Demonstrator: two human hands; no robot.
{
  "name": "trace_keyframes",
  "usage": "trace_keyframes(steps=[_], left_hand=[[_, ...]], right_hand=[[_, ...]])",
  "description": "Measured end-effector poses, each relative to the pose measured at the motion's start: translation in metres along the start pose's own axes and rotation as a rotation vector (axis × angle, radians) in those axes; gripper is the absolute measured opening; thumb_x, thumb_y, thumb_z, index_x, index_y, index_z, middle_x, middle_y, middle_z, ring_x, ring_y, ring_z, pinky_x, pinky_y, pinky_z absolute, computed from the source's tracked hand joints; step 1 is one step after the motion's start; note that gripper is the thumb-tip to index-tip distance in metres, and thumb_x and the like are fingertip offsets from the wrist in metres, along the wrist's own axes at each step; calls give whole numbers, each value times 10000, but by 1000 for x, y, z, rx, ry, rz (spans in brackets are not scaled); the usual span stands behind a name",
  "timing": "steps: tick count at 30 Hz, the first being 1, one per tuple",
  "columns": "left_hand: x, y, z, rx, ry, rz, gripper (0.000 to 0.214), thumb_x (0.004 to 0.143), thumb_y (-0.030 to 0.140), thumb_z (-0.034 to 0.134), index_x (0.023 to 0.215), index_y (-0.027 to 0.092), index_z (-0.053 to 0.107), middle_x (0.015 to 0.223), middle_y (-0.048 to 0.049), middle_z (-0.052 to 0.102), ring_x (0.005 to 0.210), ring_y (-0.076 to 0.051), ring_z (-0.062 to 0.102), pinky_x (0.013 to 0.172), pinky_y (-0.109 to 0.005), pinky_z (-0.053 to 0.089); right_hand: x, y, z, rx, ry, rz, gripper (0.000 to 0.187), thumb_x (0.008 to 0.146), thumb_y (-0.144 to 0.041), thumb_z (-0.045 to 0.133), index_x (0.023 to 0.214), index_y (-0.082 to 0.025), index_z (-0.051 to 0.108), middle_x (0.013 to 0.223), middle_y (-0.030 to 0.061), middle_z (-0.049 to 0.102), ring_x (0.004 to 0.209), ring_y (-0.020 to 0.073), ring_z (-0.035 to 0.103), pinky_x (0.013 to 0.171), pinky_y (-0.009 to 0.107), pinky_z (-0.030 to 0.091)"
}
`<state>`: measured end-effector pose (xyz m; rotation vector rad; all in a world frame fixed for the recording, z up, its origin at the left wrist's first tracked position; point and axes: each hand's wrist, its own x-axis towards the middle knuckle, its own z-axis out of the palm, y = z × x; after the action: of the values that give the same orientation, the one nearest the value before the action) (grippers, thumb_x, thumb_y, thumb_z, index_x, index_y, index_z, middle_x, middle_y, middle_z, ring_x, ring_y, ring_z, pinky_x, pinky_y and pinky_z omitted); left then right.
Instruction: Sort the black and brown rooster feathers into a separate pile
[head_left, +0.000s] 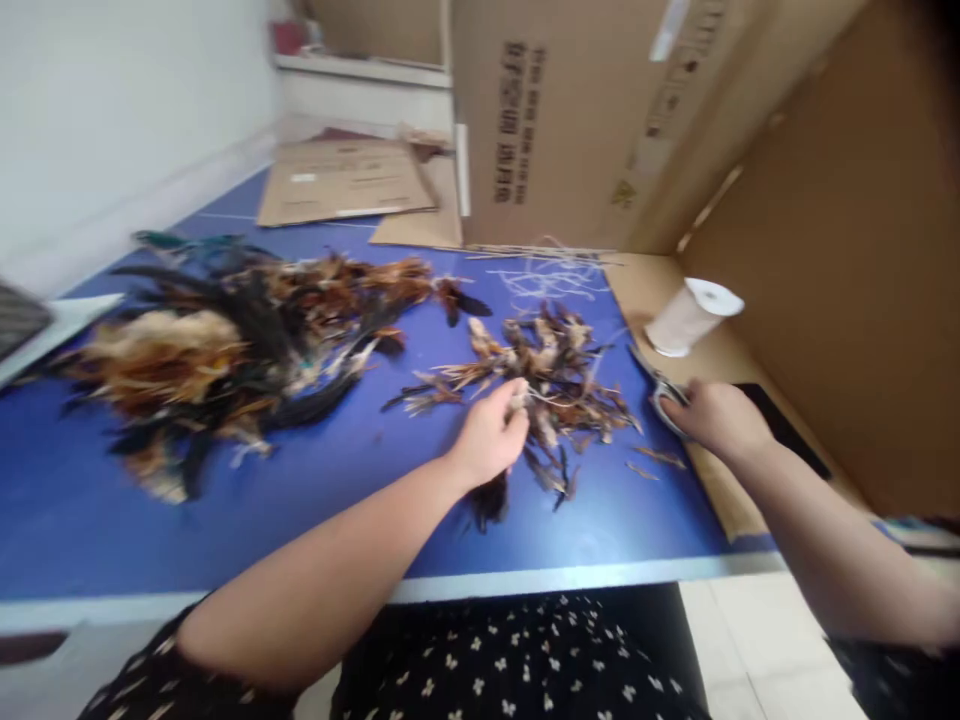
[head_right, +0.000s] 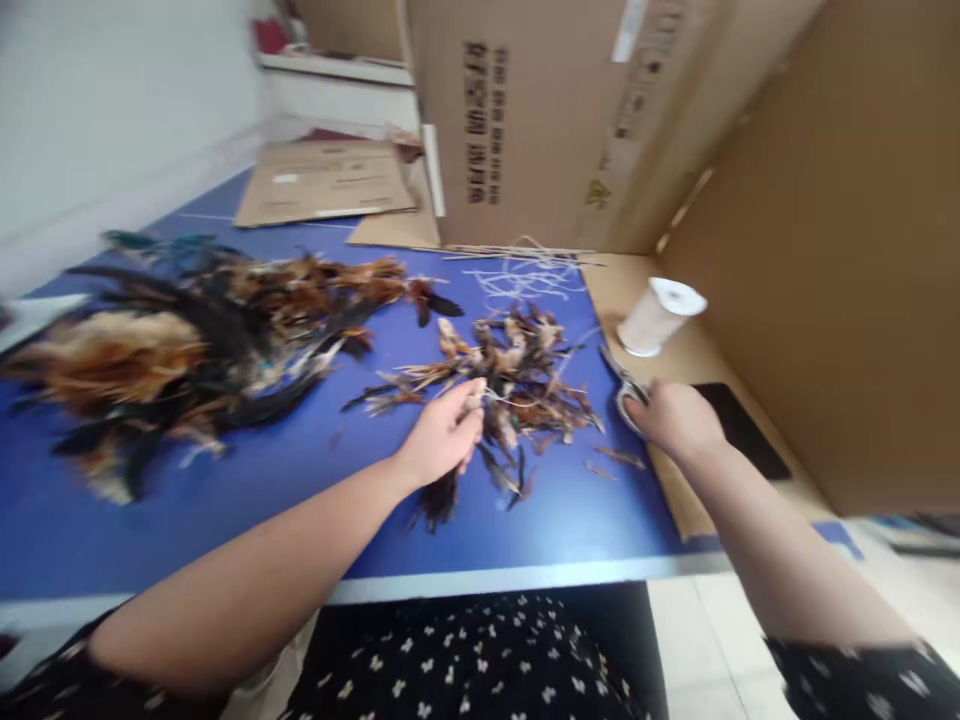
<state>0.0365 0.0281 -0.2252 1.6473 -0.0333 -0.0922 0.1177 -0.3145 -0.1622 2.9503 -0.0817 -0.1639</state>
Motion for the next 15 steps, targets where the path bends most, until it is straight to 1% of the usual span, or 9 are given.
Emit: trace_keyframes(steps=[2,3,5,8,11,15], left_hand=[[-2,3,0,-58,-25,-83,717,1034,361,648,1697,164,459,681,81,585,381,-114,535,363,-244,480],[-3,5,1,-80,-32,-108,751,1038,385,658,1721,183,420,709,82,584,384,-112,540,350,-245,479],[-6,9,3,-113,-30,-116,801,1037,424,683,1744,206,376,773,73,604,405,-106,559,348,-244,493],[-9,14,4,-147,6,-96,841,1034,459,708,1755,223,345,819,70,617,420,-88,561,356,-229,501],[-10,17,4,-173,58,-56,860,1038,484,715,1764,240,323,837,69,626,438,-75,565,370,-211,506],[-10,23,2,-178,106,25,840,1047,502,713,1754,226,352,852,56,645,461,-74,580,395,-215,523]], right_hand=[[2,1,-2,-3,-6,33,450,1088,-587,615,995,-169,752,936,174,769,903,315,762,653,325,419],[3,3,-1,-9,-8,44,441,1092,-576,613,1047,-163,760,976,175,775,927,318,764,667,324,427],[2,5,0,-24,-5,50,426,1103,-545,608,1132,-151,766,1036,183,781,963,325,768,703,325,456],[-2,3,0,-53,13,35,432,1124,-519,592,1190,-127,761,1081,202,777,996,335,770,766,337,503],[-4,-1,1,-78,48,8,445,1144,-503,567,1206,-104,755,1115,221,765,1016,344,766,811,352,532],[-6,-2,3,-97,94,-32,449,1153,-463,547,1201,-67,752,1123,241,745,1011,354,755,826,372,546]])
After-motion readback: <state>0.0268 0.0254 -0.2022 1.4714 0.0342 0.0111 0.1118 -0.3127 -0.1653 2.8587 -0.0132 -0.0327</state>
